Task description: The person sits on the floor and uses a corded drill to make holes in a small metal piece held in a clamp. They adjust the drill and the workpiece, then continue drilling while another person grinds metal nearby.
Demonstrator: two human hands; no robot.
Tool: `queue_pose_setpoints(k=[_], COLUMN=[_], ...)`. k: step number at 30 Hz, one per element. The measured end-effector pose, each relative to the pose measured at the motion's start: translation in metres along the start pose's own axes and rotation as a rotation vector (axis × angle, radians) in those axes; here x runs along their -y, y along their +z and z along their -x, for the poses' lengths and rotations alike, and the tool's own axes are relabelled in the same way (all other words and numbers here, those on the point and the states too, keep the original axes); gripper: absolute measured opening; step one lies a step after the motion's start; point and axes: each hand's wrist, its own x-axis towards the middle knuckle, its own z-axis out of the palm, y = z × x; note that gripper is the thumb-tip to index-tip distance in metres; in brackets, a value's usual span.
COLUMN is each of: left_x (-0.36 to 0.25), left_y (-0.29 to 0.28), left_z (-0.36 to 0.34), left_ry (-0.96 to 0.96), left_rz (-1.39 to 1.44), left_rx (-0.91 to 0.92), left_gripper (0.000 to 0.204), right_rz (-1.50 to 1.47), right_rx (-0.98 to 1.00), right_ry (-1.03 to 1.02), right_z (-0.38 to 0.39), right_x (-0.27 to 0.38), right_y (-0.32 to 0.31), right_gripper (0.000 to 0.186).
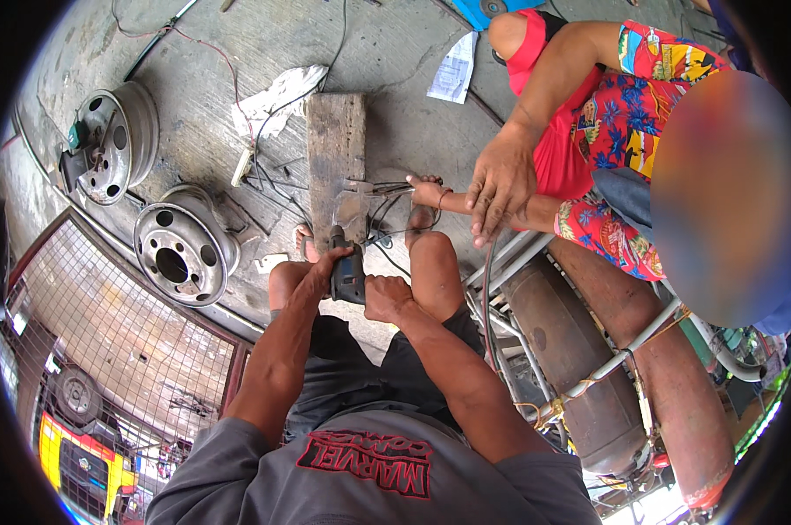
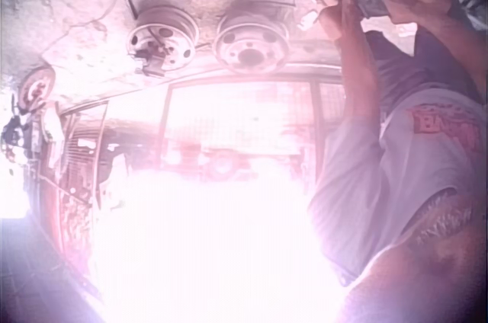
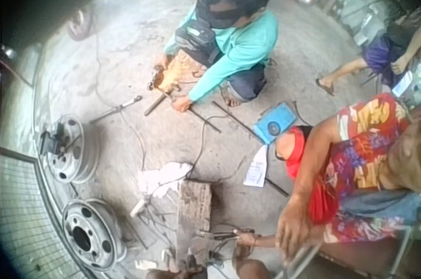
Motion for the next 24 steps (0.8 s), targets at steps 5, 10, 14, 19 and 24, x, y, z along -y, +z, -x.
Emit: queue_pose_setpoints(k=[5, 10, 14, 19, 24], left_x=[-0.004, -0.009, -0.011, -0.011, -0.010], left_y=[0.006, 0.011, 0.012, 0.007, 0.006], left_z=[0.006, 0.014, 0.018, 0.014, 0.011], left_ry=[-0.032, -0.038, -0.045, -0.039, -0.042], left_rz=[0.007, -0.008, -0.016, -0.008, -0.031], left_rx=[-0.013, -0.042, -0.045, -0.019, -0.033], left_gripper=[0.045, 0.043, 0.041, 0.040, 0.042], right_rz=[-0.010, -0.008, -0.012, -0.019, -0.021], right_rx=[0.007, -0.010, -0.012, 0.010, -0.001], right_ry=[0.017, 0.015, 0.024, 0.031, 0.027], right_z=[-0.001, -0.001, -0.003, -0.003, -0.002], right_x=[0.000, 0.001, 0.002, 0.005, 0.004], right_y=[-0.001, -0.001, 0.002, -0.001, 0.001], right_gripper=[0.040, 0.039, 0.039, 0.039, 0.039])
